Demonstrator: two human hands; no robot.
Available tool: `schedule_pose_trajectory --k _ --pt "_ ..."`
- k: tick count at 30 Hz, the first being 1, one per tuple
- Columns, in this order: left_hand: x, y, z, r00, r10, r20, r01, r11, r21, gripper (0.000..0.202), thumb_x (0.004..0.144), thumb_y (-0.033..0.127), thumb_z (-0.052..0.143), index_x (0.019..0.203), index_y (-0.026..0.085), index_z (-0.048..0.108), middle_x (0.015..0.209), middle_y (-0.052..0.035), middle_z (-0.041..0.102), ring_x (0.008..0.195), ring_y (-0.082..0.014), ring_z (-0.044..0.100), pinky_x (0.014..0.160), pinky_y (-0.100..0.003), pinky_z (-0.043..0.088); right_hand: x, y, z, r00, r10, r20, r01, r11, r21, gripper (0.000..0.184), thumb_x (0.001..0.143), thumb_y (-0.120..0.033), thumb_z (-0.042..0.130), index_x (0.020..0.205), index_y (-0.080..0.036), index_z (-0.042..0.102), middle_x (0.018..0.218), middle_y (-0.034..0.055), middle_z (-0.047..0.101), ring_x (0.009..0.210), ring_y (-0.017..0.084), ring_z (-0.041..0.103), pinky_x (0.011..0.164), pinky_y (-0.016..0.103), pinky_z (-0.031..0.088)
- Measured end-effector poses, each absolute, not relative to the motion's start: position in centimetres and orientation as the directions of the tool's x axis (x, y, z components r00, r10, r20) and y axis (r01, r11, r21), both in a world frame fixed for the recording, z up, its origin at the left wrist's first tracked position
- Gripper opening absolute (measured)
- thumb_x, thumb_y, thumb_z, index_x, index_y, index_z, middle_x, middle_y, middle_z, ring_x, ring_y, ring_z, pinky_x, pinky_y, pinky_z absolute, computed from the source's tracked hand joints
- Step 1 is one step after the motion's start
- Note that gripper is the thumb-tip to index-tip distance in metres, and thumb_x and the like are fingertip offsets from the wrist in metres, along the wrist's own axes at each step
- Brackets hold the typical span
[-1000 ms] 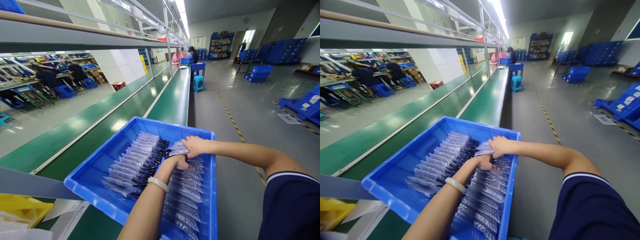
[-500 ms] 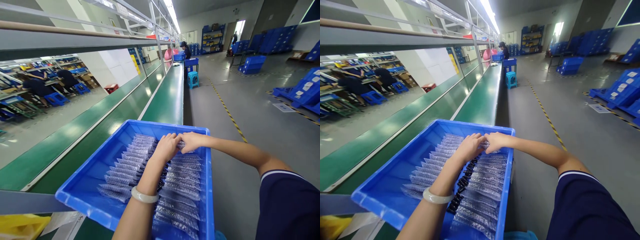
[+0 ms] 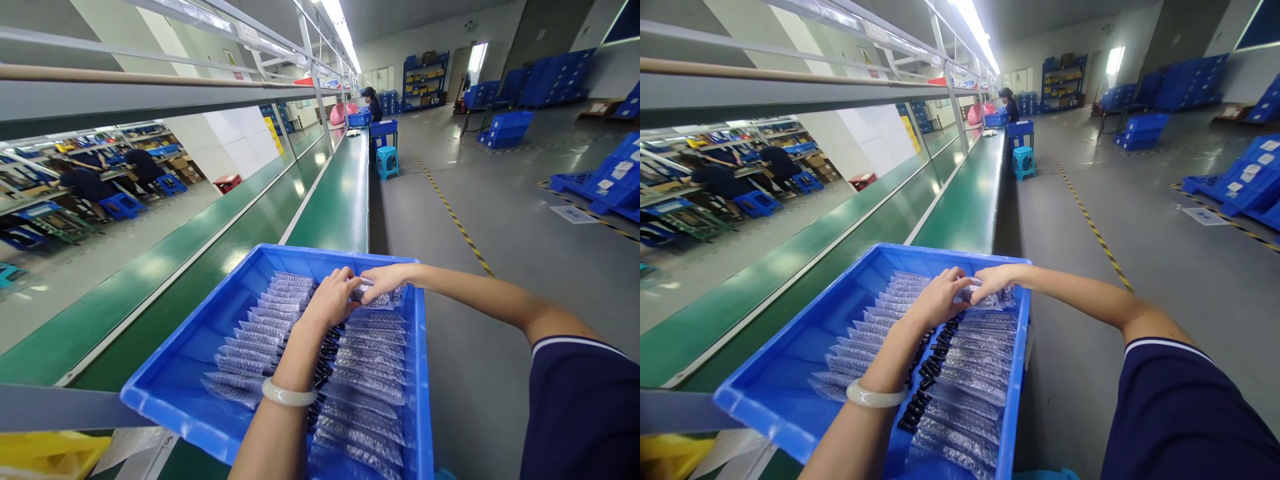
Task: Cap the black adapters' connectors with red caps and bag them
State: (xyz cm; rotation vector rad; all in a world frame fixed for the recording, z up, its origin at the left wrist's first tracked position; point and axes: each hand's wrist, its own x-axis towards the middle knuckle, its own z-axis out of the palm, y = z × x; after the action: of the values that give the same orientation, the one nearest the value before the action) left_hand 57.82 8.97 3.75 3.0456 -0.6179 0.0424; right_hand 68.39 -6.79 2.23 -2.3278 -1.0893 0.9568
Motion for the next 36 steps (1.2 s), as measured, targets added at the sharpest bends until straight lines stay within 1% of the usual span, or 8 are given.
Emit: schedule_pose_trajectory --k 4,7,18,21,24,28,33,36 --pt "58.2 9.9 2.7 0.918 -0.397 0.024 -0.397 -0.913 0.098 0.026 0.075 0.016 0.069 0.098 0.020 0.059 0.103 -0.0066 0.056 0.096 -0.0246 0.053 0.087 -0.037 0.045 68.8 -7.0 2.1 0.413 0.789 -0.455 0.369 -0.602 -0.708 0.063 0.072 -0.065 0.063 0.109 -0.015 0.059 0.111 0.0086 0.063 0.103 0.027 0.061 0.078 0.030 0.052" --pt "58.5 10.7 1.9 0.920 -0.388 0.054 -0.391 -0.904 0.170 0.019 0.075 0.012 0.063 0.090 0.020 0.057 0.095 -0.0049 0.058 0.092 -0.0233 0.055 0.083 -0.035 0.046 68.9 -7.1 2.0 0.320 0.830 -0.457 0.249 -0.539 -0.805 0.062 0.073 -0.069 0.061 0.104 -0.015 0.060 0.106 0.0081 0.065 0.096 0.022 0.064 0.073 0.027 0.053" --pt "58.3 11.6 3.6 0.936 -0.301 0.185 -0.345 -0.889 0.299 0.033 0.062 0.000 0.048 0.086 0.022 0.048 0.092 -0.0028 0.053 0.084 -0.0207 0.055 0.076 -0.033 0.045 69.2 -7.5 1.9 0.250 0.951 -0.182 0.008 -0.190 -0.982 0.055 0.069 -0.038 0.077 0.112 -0.014 0.053 0.098 0.0036 0.059 0.081 0.012 0.060 0.070 0.021 0.050" --pt "58.1 11.4 4.1 0.934 -0.303 0.189 -0.349 -0.888 0.299 0.031 0.061 0.001 0.050 0.084 0.022 0.048 0.098 -0.0038 0.052 0.086 -0.0210 0.054 0.077 -0.034 0.045 69.3 -7.6 1.7 0.232 0.968 -0.099 0.090 -0.123 -0.988 0.055 0.069 -0.030 0.078 0.115 -0.015 0.053 0.101 0.0034 0.059 0.090 0.015 0.060 0.075 0.023 0.051" --pt "58.0 11.5 4.3 0.938 -0.289 0.190 -0.336 -0.893 0.300 0.033 0.060 0.000 0.050 0.085 0.022 0.047 0.101 -0.0050 0.052 0.089 -0.0220 0.054 0.080 -0.036 0.046 69.5 -7.8 1.6 0.180 0.984 0.001 0.200 -0.035 -0.979 0.070 0.067 -0.026 0.079 0.129 -0.018 0.046 0.120 0.0056 0.055 0.113 0.019 0.053 0.096 0.030 0.046" --pt "58.0 11.5 4.3 0.941 -0.278 0.195 -0.329 -0.887 0.324 0.046 0.064 0.001 0.052 0.106 0.020 0.045 0.114 -0.0084 0.052 0.099 -0.0239 0.055 0.084 -0.038 0.047 70.2 -8.2 1.0 0.160 0.983 0.088 0.391 0.019 -0.920 0.083 0.071 -0.030 0.073 0.142 -0.016 0.031 0.140 0.0111 0.043 0.130 0.025 0.040 0.109 0.039 0.035" --pt "58.2 11.3 3.8 0.952 -0.262 0.156 -0.299 -0.903 0.309 0.058 0.070 0.003 0.056 0.124 0.019 0.040 0.124 -0.0111 0.051 0.114 -0.0255 0.053 0.095 -0.040 0.045 69.5 -8.4 0.1 0.326 0.925 0.197 0.718 -0.106 -0.688 0.088 0.074 -0.014 0.061 0.150 -0.018 0.015 0.153 0.0131 0.025 0.140 0.029 0.026 0.116 0.047 0.023" --pt "58.3 11.2 3.7 0.960 -0.225 0.164 -0.264 -0.924 0.278 0.059 0.070 0.004 0.057 0.125 0.017 0.039 0.122 -0.0125 0.050 0.116 -0.0265 0.051 0.095 -0.041 0.045 68.3 -8.2 0.3 0.416 0.838 0.354 0.842 -0.208 -0.497 0.092 0.071 -0.004 0.051 0.151 -0.022 0.010 0.149 0.0122 0.031 0.137 0.028 0.032 0.114 0.051 0.028"
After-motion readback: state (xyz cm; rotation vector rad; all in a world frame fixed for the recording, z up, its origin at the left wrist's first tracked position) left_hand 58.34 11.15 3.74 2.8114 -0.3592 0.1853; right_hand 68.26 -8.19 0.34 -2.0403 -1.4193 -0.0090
